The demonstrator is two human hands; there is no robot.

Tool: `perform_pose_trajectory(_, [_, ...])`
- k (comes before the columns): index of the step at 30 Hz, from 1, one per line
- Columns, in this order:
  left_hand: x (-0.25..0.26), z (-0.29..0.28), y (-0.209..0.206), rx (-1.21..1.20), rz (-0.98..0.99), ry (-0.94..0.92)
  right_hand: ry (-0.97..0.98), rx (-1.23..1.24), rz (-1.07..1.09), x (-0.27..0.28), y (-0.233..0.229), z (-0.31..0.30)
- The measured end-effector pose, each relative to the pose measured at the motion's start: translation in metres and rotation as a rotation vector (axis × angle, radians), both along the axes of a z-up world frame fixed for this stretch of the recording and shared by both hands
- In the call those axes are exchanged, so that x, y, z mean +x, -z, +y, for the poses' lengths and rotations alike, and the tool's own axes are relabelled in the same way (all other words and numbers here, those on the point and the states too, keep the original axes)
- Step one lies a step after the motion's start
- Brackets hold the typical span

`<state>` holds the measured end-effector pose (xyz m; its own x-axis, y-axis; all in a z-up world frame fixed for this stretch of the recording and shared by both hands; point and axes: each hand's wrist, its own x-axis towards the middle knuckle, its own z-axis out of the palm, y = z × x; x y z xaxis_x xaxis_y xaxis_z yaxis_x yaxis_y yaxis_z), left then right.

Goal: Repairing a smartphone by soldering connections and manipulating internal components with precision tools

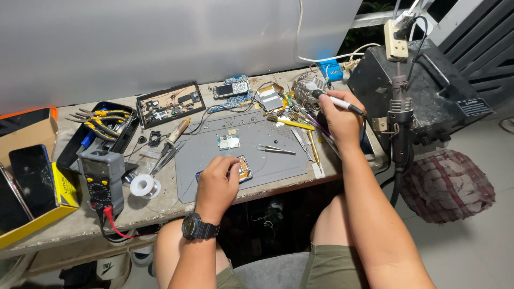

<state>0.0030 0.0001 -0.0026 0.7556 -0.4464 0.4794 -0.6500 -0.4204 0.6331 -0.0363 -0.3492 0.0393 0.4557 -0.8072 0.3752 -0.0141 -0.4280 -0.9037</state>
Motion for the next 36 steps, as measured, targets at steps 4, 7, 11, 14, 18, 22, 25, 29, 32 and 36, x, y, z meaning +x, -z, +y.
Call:
perform_pose_trajectory(4, [-0.002,-0.001,-0.001,-0.002,-0.011,0.002,-0.011,0.063,-0.125,0.014,-0.006,0.007])
perform_pose_trajectory(7, [-0.001,-0.003,-0.001,0.005,-0.018,0.003,0.082,-0.007,-0.035,0.023,0.010,-0.008])
perform_pose_trajectory(11, [0.000,-0.003,0.002,0.020,0.018,-0.006,0.108,0.035,-0.090,0.021,0.019,-0.014])
perform_pose_trajectory(14, [-0.001,-0.004,0.000,0.023,0.017,-0.006,0.128,0.009,-0.101,0.025,0.016,-0.012])
perform_pose_trajectory(18, [-0.003,-0.005,0.003,0.026,0.016,-0.005,0.033,-0.089,-0.064,0.012,-0.004,0.010])
perform_pose_trajectory(22, [-0.003,-0.004,0.002,0.018,0.014,-0.004,0.114,-0.134,-0.072,0.011,-0.002,0.007])
perform_pose_trajectory(25, [-0.004,-0.006,0.000,0.024,0.021,0.001,0.067,-0.135,-0.125,0.010,-0.003,0.008])
perform_pose_trajectory(29, [-0.005,-0.005,-0.003,0.009,0.022,0.005,0.031,-0.056,-0.094,-0.001,-0.016,0.019])
perform_pose_trajectory(32, [-0.003,-0.003,-0.005,-0.001,0.033,-0.005,0.009,0.202,-0.190,-0.010,-0.016,0.027])
perform_pose_trajectory(36, [-0.005,-0.002,-0.014,-0.024,0.022,-0.010,-0.087,0.646,-0.353,-0.038,-0.008,0.039])
